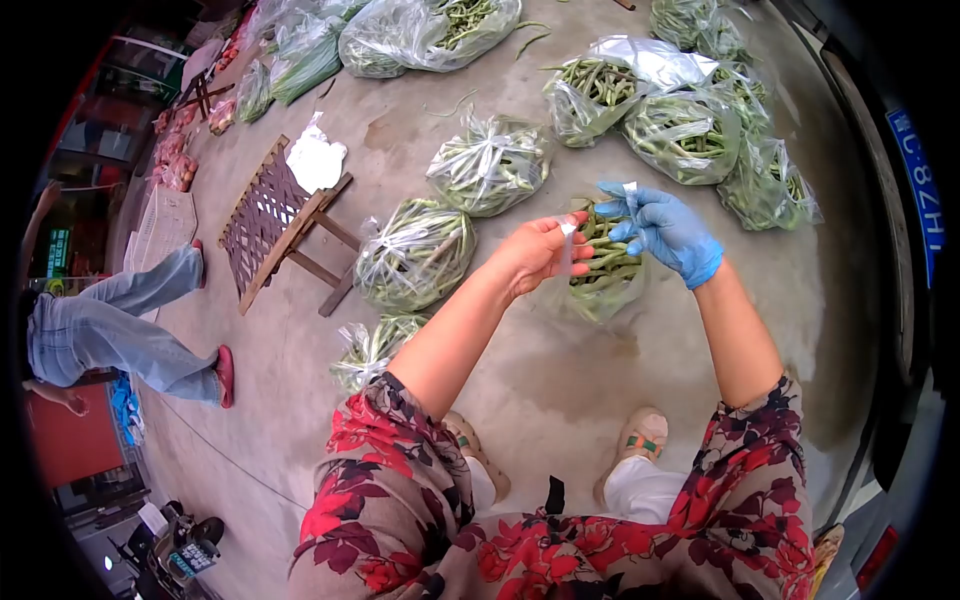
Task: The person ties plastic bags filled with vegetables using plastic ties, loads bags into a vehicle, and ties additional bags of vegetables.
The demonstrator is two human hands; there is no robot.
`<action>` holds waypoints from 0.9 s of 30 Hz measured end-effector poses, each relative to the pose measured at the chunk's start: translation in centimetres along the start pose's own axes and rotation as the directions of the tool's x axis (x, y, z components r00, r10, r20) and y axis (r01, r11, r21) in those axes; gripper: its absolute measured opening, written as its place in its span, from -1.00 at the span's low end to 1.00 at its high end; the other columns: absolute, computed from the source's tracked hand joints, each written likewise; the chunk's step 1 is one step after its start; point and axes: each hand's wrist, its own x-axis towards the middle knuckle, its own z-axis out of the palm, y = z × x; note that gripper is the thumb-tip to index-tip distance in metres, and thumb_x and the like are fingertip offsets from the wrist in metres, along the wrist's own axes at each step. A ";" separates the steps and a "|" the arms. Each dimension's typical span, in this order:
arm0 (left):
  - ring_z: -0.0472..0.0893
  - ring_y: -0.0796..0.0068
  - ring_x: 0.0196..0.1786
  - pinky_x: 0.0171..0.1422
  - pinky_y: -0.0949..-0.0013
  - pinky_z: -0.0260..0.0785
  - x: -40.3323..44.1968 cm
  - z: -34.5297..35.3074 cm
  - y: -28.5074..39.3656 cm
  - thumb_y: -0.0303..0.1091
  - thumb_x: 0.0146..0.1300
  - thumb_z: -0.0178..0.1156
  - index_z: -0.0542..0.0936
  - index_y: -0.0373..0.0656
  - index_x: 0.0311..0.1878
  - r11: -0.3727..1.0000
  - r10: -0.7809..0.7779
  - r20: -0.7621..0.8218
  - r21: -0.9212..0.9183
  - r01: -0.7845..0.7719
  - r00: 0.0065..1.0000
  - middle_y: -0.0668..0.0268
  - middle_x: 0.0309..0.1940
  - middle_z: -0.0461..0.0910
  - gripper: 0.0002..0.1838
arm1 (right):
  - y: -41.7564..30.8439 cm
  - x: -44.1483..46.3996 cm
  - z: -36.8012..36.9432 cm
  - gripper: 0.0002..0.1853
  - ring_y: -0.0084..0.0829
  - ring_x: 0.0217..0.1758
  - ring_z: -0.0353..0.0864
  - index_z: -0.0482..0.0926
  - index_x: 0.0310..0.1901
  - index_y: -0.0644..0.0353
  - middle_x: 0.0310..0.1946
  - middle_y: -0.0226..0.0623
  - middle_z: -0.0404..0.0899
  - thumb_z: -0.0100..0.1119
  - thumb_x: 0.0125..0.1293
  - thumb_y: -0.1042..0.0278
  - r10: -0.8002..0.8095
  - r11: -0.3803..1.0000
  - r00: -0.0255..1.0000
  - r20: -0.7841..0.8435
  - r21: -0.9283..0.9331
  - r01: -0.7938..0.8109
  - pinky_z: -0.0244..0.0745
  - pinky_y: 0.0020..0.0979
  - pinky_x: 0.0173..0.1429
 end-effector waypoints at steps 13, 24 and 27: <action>0.50 0.43 -0.12 -0.07 0.38 0.37 5.3 -1.1 -5.3 0.17 0.02 0.20 0.48 -0.24 -0.04 0.850 -0.378 0.125 0.439 0.291 0.917 0.21 -0.15 0.52 -0.35 | 8.4 2.1 0.1 -0.71 -0.57 -0.56 0.49 0.54 -0.17 0.14 -0.47 -0.34 0.55 0.13 0.17 0.13 0.453 0.842 0.866 0.212 -0.420 -0.338 0.45 -0.56 -0.46; 0.53 0.38 -0.09 0.02 0.36 0.41 5.2 -0.6 -8.6 -0.51 0.21 0.02 0.46 -0.28 -0.11 0.998 -0.036 -0.105 -0.060 0.030 0.994 0.21 -0.19 0.54 -0.82 | 12.4 0.7 -3.7 -0.82 -0.52 -0.39 0.47 0.56 -0.22 0.16 -0.43 -0.42 0.53 0.04 0.20 0.31 0.153 0.930 0.986 -0.071 -0.327 -0.168 0.40 -0.52 -0.24; 0.53 0.30 -0.04 0.10 0.28 0.42 4.9 -1.3 -10.6 -0.56 0.25 -0.10 0.41 -0.34 -0.12 0.986 -0.078 -0.087 -0.151 0.064 0.993 0.13 -0.18 0.53 -0.83 | 12.7 -0.9 -4.2 -0.75 -0.32 -0.30 0.52 0.52 -0.11 0.17 -0.36 -0.30 0.56 0.03 0.17 0.40 -0.034 0.650 0.997 0.062 -0.757 0.069 0.42 -0.41 -0.15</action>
